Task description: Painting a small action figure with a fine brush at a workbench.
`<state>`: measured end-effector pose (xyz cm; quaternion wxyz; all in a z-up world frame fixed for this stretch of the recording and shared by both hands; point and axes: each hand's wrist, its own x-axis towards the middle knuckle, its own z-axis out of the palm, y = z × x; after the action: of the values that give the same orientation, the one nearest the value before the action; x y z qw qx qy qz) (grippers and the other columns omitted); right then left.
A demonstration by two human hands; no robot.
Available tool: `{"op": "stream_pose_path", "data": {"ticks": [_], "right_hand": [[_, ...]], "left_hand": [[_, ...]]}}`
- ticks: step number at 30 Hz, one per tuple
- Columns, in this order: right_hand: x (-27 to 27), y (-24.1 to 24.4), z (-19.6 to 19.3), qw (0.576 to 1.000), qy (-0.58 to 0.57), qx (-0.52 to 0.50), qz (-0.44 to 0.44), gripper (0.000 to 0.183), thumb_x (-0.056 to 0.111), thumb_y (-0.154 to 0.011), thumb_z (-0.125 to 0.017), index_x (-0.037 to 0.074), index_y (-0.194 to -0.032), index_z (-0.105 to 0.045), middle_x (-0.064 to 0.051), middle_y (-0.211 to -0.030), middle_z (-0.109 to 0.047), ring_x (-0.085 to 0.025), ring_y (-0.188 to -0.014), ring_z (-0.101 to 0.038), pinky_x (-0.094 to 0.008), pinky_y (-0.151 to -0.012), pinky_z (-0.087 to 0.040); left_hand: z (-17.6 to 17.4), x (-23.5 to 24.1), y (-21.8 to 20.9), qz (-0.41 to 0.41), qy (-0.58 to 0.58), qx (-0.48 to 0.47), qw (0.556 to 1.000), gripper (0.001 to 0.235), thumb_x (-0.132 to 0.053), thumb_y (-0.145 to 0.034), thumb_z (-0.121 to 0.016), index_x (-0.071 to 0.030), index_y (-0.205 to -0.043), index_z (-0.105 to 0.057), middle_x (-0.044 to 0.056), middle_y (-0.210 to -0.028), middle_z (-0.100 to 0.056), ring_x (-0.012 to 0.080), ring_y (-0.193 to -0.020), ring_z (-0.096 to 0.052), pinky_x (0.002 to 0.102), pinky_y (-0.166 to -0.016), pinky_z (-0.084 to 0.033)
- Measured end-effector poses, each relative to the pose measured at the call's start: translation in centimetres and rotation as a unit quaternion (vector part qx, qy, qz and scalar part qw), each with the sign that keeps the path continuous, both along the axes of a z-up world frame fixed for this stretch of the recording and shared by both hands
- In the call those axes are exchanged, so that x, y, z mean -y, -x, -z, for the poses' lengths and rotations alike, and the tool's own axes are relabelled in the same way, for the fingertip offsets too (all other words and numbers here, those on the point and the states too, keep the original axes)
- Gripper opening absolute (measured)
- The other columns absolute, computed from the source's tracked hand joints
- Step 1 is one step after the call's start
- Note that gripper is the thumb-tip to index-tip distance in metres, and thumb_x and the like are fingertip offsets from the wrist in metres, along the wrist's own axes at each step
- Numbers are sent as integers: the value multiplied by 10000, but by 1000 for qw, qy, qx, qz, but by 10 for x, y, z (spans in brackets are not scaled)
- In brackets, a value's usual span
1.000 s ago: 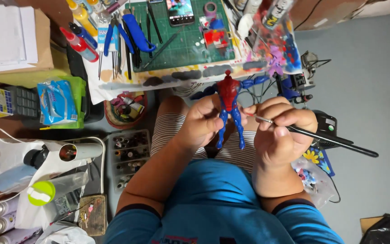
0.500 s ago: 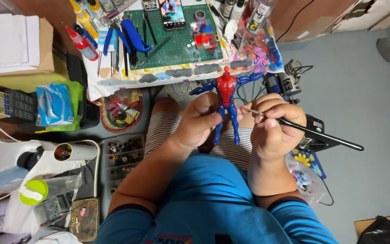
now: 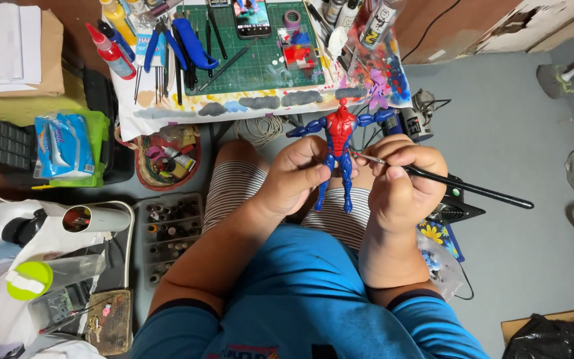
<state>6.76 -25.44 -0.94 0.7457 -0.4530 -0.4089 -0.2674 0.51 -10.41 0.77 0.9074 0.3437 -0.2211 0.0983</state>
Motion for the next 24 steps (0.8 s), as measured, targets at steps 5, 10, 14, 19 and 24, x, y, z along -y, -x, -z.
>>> {"op": "stream_pose_path", "data": {"ticks": [5,10,14,19,24], "right_hand": [[-2,-3,0,1000,-1,1,-1,96,-24,-923,-582,-69,-894,-502,-218,-628,-516,-267,-651,-517,-497,-574,-573],[-4,-2,-3,1000,0,2,2,108,-24,-917,-595,-75,-883,-505,-222,-620,-513,-268,-638,-513,-489,-561,-565],[-4,-2,-5,1000,5,5,7,118,-21,-921,-608,-78,-877,-515,-232,-621,-525,-275,-632,-523,-485,-555,-562],[-6,-1,-8,1000,11,8,8,118,-25,-926,-611,-77,-870,-521,-233,-623,-535,-274,-629,-530,-477,-557,-562],[-5,-3,-5,1000,15,16,7,125,-23,-925,-619,-79,-868,-523,-240,-618,-545,-288,-622,-541,-482,-543,-565]], "left_hand": [[-3,0,2,-1,5,-4,1000,138,-68,-901,-714,9,-978,-629,38,-778,-561,66,-700,-506,186,-628,-426],[-6,2,4,-1,8,-9,1000,142,-87,-906,-719,-2,-979,-633,40,-795,-581,65,-723,-524,182,-651,-435],[-7,2,5,-2,10,-14,1000,146,-106,-911,-725,-12,-981,-637,42,-812,-602,64,-746,-542,179,-674,-445],[0,2,1,-3,4,-15,1000,138,-72,-900,-719,0,-980,-632,34,-788,-575,63,-710,-514,174,-627,-408],[5,3,0,-5,10,-19,1000,161,-78,-887,-726,2,-976,-619,35,-795,-565,63,-721,-508,171,-620,-391]]}}
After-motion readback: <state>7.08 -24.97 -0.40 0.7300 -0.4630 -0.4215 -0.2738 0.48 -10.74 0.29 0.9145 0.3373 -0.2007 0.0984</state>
